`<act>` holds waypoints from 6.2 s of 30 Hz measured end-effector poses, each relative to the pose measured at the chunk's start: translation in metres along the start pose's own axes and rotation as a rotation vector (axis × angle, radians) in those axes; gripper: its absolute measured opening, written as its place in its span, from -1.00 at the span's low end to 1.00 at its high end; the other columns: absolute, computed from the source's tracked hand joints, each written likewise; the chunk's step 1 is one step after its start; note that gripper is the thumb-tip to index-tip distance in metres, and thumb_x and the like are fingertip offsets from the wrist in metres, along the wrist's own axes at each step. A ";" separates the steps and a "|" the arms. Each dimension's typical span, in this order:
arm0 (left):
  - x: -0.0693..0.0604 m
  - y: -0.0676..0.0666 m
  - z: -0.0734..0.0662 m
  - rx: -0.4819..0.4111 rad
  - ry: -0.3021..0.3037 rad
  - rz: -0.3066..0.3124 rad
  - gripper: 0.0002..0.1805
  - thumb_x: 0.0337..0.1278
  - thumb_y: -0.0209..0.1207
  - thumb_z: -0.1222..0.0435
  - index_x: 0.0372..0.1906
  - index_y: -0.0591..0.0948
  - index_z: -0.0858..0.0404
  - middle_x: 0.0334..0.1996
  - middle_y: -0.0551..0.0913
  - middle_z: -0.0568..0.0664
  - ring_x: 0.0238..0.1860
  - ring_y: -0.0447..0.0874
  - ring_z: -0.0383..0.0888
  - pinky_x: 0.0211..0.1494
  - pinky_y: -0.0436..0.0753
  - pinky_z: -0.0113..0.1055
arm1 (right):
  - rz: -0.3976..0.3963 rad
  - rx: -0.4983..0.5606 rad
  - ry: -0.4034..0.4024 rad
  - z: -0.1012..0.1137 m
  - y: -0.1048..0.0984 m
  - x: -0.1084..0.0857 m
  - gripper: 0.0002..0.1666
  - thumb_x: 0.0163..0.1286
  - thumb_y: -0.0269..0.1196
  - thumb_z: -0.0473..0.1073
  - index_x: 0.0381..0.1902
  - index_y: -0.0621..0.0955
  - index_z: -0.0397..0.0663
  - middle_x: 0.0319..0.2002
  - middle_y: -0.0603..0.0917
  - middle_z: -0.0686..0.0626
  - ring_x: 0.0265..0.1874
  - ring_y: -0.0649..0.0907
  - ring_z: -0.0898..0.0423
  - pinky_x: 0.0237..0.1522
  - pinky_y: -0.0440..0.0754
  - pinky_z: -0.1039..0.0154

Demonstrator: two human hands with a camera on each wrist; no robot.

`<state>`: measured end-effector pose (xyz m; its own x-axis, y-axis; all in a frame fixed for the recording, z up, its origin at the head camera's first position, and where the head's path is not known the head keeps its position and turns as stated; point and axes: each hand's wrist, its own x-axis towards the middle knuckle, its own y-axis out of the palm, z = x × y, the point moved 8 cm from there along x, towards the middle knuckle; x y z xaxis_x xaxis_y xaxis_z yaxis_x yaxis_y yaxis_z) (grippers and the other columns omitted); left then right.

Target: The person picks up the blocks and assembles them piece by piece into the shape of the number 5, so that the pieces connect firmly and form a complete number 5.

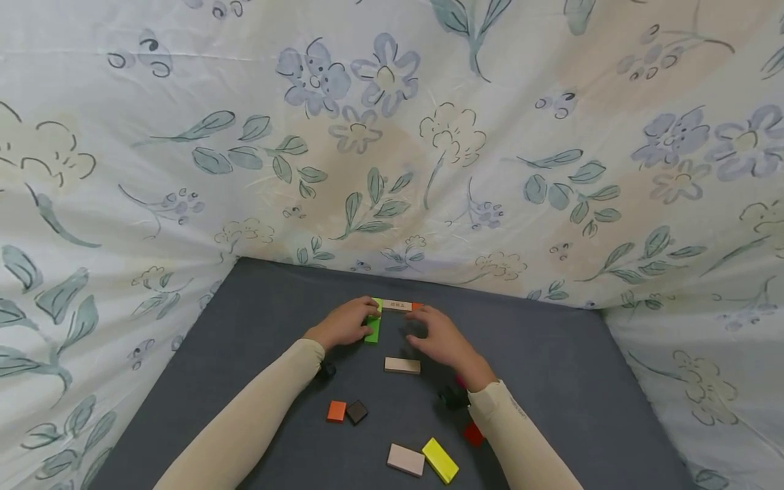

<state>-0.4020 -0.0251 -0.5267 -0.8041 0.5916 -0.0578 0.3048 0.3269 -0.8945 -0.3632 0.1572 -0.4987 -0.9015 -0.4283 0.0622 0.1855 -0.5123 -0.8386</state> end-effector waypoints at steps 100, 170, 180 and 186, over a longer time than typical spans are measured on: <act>0.001 -0.005 -0.004 -0.061 0.017 -0.014 -0.56 0.45 0.41 0.33 0.35 0.71 0.30 0.45 0.51 0.10 0.43 0.52 0.12 0.42 0.56 0.00 | 0.056 -0.057 -0.001 0.017 0.025 0.013 -0.77 0.44 0.49 -0.30 0.03 0.83 -0.11 -0.05 0.79 -0.04 -0.05 0.78 -0.02 0.00 0.77 -0.01; -0.005 -0.008 -0.007 -0.011 -0.003 -0.111 -0.56 0.51 0.35 0.33 0.40 0.68 0.25 0.41 0.51 0.16 0.41 0.47 0.15 0.39 0.56 0.04 | 0.050 -0.050 -0.016 0.017 0.033 0.022 -0.79 0.45 0.45 -0.29 0.01 0.83 -0.09 -0.10 0.77 -0.03 -0.16 0.73 0.01 -0.08 0.76 -0.02; -0.055 -0.001 -0.027 0.164 0.147 -0.139 -0.60 0.56 0.31 0.29 0.39 0.69 0.18 0.50 0.47 0.19 0.53 0.38 0.17 0.42 0.57 0.07 | -0.192 -0.036 0.039 0.013 -0.021 -0.007 -0.74 0.49 0.44 -0.26 0.10 0.80 -0.09 -0.01 0.73 -0.03 -0.07 0.70 -0.05 -0.06 0.72 -0.07; -0.067 0.008 -0.042 0.190 0.185 -0.120 -0.56 0.56 0.33 0.24 0.42 0.67 0.16 0.51 0.44 0.18 0.53 0.37 0.16 0.29 0.68 0.03 | -0.264 -0.013 0.061 0.007 -0.053 -0.027 -0.71 0.45 0.46 -0.31 0.10 0.80 -0.11 0.05 0.73 -0.10 -0.01 0.71 -0.18 -0.03 0.72 -0.11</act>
<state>-0.3244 -0.0312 -0.5117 -0.7166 0.6872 0.1193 0.0983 0.2689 -0.9581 -0.3459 0.1905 -0.4523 -0.9401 -0.2349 0.2472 -0.0639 -0.5909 -0.8042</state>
